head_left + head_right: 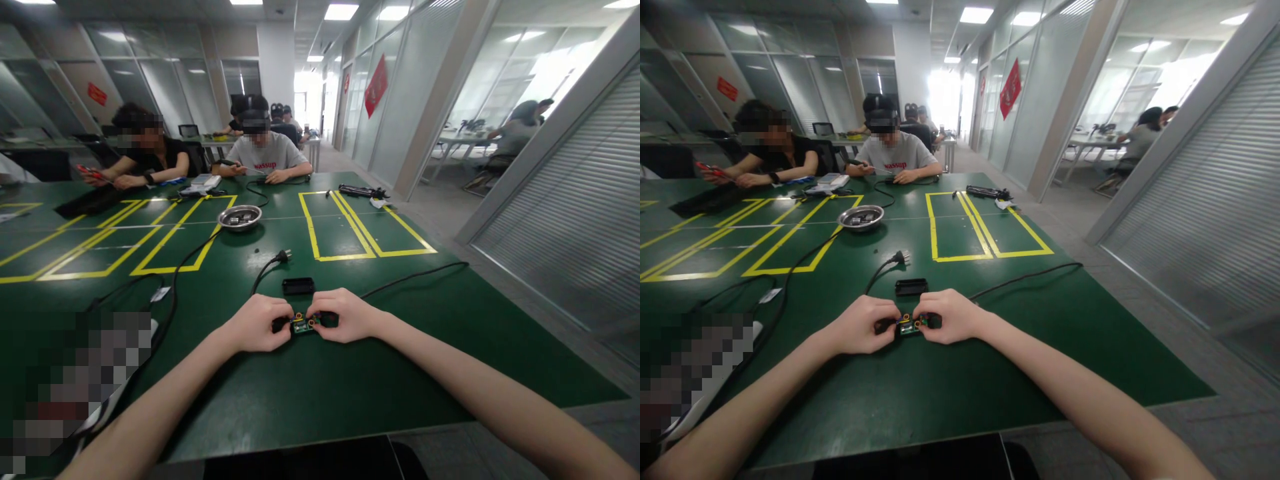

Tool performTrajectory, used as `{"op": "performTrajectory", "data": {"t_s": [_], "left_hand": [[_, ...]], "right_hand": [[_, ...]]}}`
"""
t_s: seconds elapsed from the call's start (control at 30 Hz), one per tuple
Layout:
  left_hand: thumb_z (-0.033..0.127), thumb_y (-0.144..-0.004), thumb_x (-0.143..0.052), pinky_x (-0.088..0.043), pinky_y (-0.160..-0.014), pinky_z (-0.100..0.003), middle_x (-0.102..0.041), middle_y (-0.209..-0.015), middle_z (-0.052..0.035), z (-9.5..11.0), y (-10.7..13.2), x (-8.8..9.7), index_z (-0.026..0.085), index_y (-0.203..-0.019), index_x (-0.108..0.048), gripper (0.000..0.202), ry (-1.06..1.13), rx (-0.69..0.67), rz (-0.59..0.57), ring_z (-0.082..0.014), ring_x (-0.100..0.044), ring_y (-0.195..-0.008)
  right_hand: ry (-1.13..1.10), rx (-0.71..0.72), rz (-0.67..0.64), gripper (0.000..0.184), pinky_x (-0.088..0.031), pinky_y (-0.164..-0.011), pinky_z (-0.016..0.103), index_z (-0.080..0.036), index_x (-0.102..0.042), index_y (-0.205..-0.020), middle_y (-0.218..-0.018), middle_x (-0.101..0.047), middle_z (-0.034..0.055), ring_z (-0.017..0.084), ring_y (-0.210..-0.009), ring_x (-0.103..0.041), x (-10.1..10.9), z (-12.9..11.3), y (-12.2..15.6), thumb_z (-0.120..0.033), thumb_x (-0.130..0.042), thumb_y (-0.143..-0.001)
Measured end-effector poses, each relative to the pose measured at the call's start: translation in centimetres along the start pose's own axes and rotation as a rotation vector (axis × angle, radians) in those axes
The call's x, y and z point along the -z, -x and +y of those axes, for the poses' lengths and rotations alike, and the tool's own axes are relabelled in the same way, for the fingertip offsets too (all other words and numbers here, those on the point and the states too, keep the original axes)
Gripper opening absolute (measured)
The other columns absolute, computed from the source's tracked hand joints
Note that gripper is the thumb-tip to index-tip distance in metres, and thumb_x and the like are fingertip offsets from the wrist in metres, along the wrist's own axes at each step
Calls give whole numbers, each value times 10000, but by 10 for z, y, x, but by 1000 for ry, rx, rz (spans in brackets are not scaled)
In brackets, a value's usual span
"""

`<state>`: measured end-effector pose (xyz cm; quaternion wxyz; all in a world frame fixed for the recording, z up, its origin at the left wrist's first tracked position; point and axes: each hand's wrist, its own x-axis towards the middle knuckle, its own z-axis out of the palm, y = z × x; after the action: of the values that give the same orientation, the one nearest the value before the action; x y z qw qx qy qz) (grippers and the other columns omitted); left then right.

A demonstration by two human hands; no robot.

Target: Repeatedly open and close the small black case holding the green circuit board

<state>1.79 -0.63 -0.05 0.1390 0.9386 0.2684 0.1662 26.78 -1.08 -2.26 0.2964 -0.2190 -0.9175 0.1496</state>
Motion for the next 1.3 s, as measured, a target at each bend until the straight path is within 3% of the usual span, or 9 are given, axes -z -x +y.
{"op": "performTrajectory", "data": {"t_s": [0.17, 0.33, 0.5, 0.73, 1.3], "left_hand": [[179, -824, -560, -382, -561, -232, -646, -698, -5, -2, 0, 2, 186, -795, -681, 124, 40, 57, -38, -128, -547, -555], [230, -886, -556, -411, -583, -234, -692, -791, -19, -17, 0, 4, 191, -909, -720, 170, 35, 119, -9, -133, -578, -590], [249, -909, -555, -457, -630, -245, -719, -864, -38, -28, 1, 2, 194, -937, -733, 188, 53, 157, 34, -163, -646, -705], [221, -860, -583, -504, -726, -283, -718, -848, -43, -27, 0, -2, 183, -885, -721, 145, 119, 192, 127, -184, -652, -774], [307, -906, -575, -459, -634, -247, -703, -794, -24, -24, -1, 6, 172, -863, -716, 200, 258, 259, 92, -161, -605, -713]], "right_hand": [[98, 17, -11, 126, -484, -625, 246, -191, -691, -992, -884, -704, 47, 158, -731, -668, -1, 0, 0, -224, -622, -892], [167, -71, -16, 211, -507, -669, 263, -187, -666, -1114, -1021, -710, 77, 175, -797, -685, 6, 10, 2, -236, -633, -912], [98, -158, 34, 116, -505, -670, 260, -187, -677, -1043, -909, -735, 46, 157, -707, -669, 8, 24, 5, -220, -622, -947], [141, -95, 97, 95, -490, -654, 260, -181, -673, -985, -859, -729, 52, 165, -697, -667, -2, 25, 8, -204, -585, -957], [245, -105, 21, 48, -446, -649, 258, -194, -642, -924, -835, -716, 40, 173, -740, -670, -6, 21, 2, -205, -598, -940]]}}
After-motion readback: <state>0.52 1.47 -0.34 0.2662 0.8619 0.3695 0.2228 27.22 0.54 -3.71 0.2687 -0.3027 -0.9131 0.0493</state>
